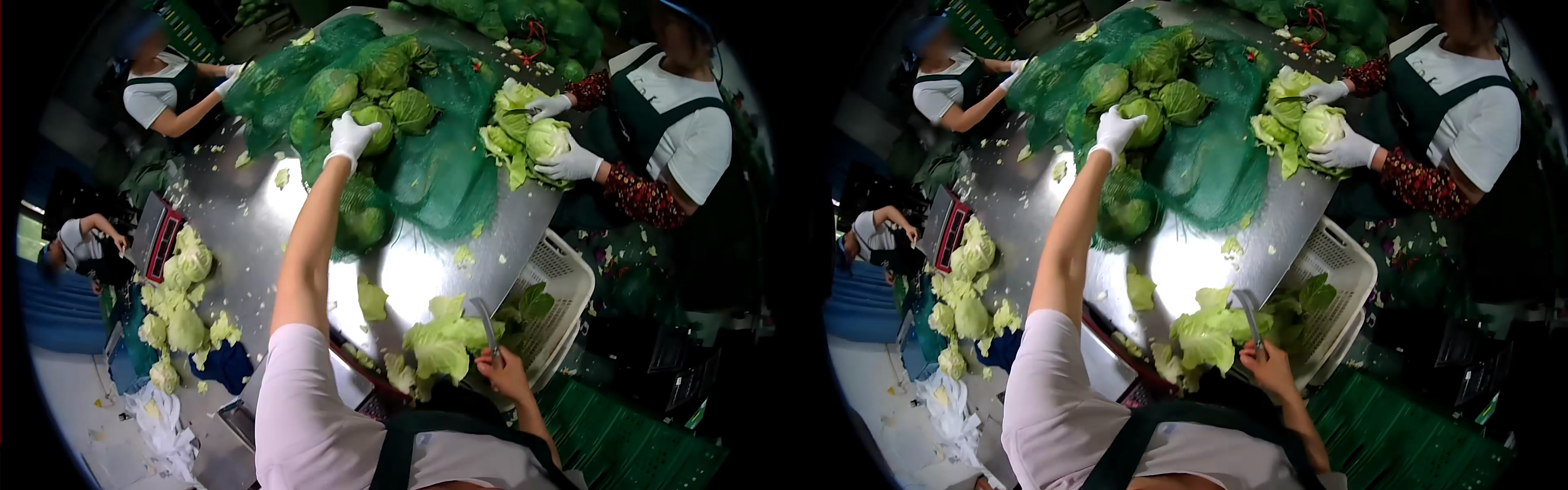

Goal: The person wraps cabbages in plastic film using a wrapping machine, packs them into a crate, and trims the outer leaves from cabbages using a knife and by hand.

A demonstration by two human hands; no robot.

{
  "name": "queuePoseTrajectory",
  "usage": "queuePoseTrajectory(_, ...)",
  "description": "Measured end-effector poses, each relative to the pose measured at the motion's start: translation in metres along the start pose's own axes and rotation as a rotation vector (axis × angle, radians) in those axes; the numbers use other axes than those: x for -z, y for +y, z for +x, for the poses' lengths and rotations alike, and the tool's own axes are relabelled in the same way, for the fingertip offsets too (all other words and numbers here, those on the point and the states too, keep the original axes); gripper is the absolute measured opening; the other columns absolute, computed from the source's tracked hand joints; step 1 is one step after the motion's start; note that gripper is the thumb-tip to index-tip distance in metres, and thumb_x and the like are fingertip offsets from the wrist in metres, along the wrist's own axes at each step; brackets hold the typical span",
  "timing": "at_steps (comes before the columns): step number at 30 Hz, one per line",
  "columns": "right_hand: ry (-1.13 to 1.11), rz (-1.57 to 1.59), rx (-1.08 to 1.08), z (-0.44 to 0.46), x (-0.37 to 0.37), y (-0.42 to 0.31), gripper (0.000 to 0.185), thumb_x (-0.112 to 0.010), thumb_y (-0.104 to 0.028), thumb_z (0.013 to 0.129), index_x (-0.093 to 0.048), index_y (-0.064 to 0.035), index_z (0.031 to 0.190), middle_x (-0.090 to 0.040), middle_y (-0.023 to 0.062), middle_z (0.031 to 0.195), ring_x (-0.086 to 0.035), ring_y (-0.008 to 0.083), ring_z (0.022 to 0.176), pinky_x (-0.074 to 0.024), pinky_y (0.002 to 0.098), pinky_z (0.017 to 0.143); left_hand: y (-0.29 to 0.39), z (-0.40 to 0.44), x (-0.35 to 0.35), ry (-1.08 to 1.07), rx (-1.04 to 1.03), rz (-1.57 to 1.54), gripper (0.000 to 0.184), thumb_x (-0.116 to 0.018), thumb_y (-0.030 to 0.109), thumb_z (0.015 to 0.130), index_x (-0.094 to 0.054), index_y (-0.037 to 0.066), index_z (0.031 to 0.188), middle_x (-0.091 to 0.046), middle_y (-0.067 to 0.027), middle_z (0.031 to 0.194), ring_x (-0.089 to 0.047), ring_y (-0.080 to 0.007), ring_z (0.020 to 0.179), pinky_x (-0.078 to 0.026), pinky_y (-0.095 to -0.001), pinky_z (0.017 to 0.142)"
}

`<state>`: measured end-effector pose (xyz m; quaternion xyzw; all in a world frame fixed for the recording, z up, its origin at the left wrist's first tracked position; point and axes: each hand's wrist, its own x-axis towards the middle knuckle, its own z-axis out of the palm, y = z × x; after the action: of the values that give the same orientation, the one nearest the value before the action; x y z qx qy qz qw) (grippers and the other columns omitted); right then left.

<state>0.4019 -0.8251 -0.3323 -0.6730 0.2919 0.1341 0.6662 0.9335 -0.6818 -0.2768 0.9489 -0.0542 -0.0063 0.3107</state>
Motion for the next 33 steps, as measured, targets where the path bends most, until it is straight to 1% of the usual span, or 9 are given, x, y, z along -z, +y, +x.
queuePoseTrajectory(1,0.008,0.025,-0.009,-0.001,0.0,-0.003,0.036,-0.069,-0.015,0.08,-0.053,0.0001,0.108,-0.066,0.0095,0.094,-0.05,0.0073,0.049,-0.0374,0.0225,0.04,0.011,0.012,-0.007,-0.082,0.179,-0.004,0.108,-0.076,0.056,0.06,-0.026,0.003,0.14,-0.025,-0.0239,0.144,-0.041,-0.0375,0.124,-0.037,-0.0406,0.1)
queuePoseTrajectory(2,0.016,0.05,-0.018,-0.004,0.001,-0.008,0.036,-0.069,-0.014,0.08,-0.053,0.0004,0.108,-0.066,0.0096,0.094,-0.05,0.0074,0.049,-0.0374,0.0224,0.04,0.019,0.017,-0.017,-0.082,0.171,-0.016,0.108,-0.076,0.056,0.06,-0.026,0.003,0.14,-0.025,-0.0239,0.144,-0.041,-0.0375,0.124,-0.037,-0.0406,0.1)
queuePoseTrajectory(4,0.08,0.086,-0.074,-0.006,0.0,-0.012,0.033,-0.07,-0.014,0.078,-0.056,0.0024,0.103,-0.068,0.0095,0.089,-0.062,0.0125,0.084,-0.0493,0.0272,0.074,0.05,0.012,-0.019,0.044,0.497,0.07,0.117,-0.076,0.061,0.056,-0.02,0.006,0.142,-0.017,-0.0246,0.146,-0.035,-0.0468,0.124,-0.032,-0.049,0.102)
queuePoseTrajectory(6,0.097,0.085,-0.062,-0.004,0.002,-0.009,0.031,-0.068,-0.012,0.079,-0.056,0.0033,0.103,-0.068,0.0094,0.09,-0.062,0.0119,0.083,-0.0493,0.0267,0.073,0.051,0.022,-0.028,0.145,0.531,0.111,0.113,-0.075,0.062,0.054,-0.026,0.006,0.139,-0.024,-0.0232,0.144,-0.037,-0.0483,0.121,-0.033,-0.0523,0.1)
queuePoseTrajectory(18,0.084,0.067,0.026,0.001,0.016,0.006,0.029,-0.069,-0.014,0.078,-0.057,0.0032,0.099,-0.068,0.0099,0.087,-0.064,0.013,0.083,-0.0493,0.0266,0.074,0.003,-0.026,-0.039,0.123,-0.024,-0.122,0.11,-0.084,0.039,0.052,-0.028,0.006,0.141,-0.037,-0.0205,0.135,-0.044,-0.0336,0.119,-0.037,-0.04,0.1)
queuePoseTrajectory(24,0.242,-0.04,0.148,0.015,0.022,0.009,0.022,-0.066,-0.019,0.082,-0.058,-0.002,0.094,-0.056,0.003,0.065,-0.052,0.0099,0.057,-0.0434,0.0266,0.055,0.04,-0.178,0.006,-0.26,-0.102,-0.986,0.092,-0.076,0.012,0.067,-0.023,-0.001,0.141,-0.042,-0.0164,0.133,-0.049,-0.0237,0.115,-0.04,-0.0334,0.096)
queuePoseTrajectory(26,0.213,0.074,0.288,0.017,0.018,-0.013,0.014,-0.058,-0.014,0.088,-0.056,-0.0005,0.094,-0.051,-0.0004,0.056,-0.044,0.0053,0.039,-0.032,0.022,0.037,0.038,-0.236,0.003,-0.33,0.039,-1.257,0.083,-0.069,0.011,0.073,-0.023,0.0,0.142,-0.042,-0.0145,0.134,-0.048,-0.0235,0.116,-0.039,-0.0342,0.098)
queuePoseTrajectory(30,0.184,0.134,0.351,0.022,0.001,-0.033,0.024,-0.052,-0.021,0.093,-0.052,0.0005,0.102,-0.051,0.0005,0.058,-0.046,0.0061,0.044,-0.0356,0.0225,0.042,0.002,-0.332,-0.02,-0.558,0.777,-1.66,0.059,-0.05,0.042,0.084,-0.041,0.007,0.131,-0.046,-0.014,0.131,-0.046,-0.0321,0.118,-0.04,-0.0525,0.095)
queuePoseTrajectory(33,0.198,-0.039,0.373,0.04,-0.021,-0.018,0.033,-0.057,-0.024,0.09,-0.048,0.0044,0.104,-0.06,0.0165,0.071,-0.059,0.0264,0.061,-0.0451,0.0382,0.056,-0.007,-0.382,-0.025,-0.727,1.082,-1.655,0.062,-0.043,0.053,0.084,-0.04,0.014,0.132,-0.043,-0.0134,0.133,-0.048,-0.0346,0.115,-0.041,-0.0599,0.09)
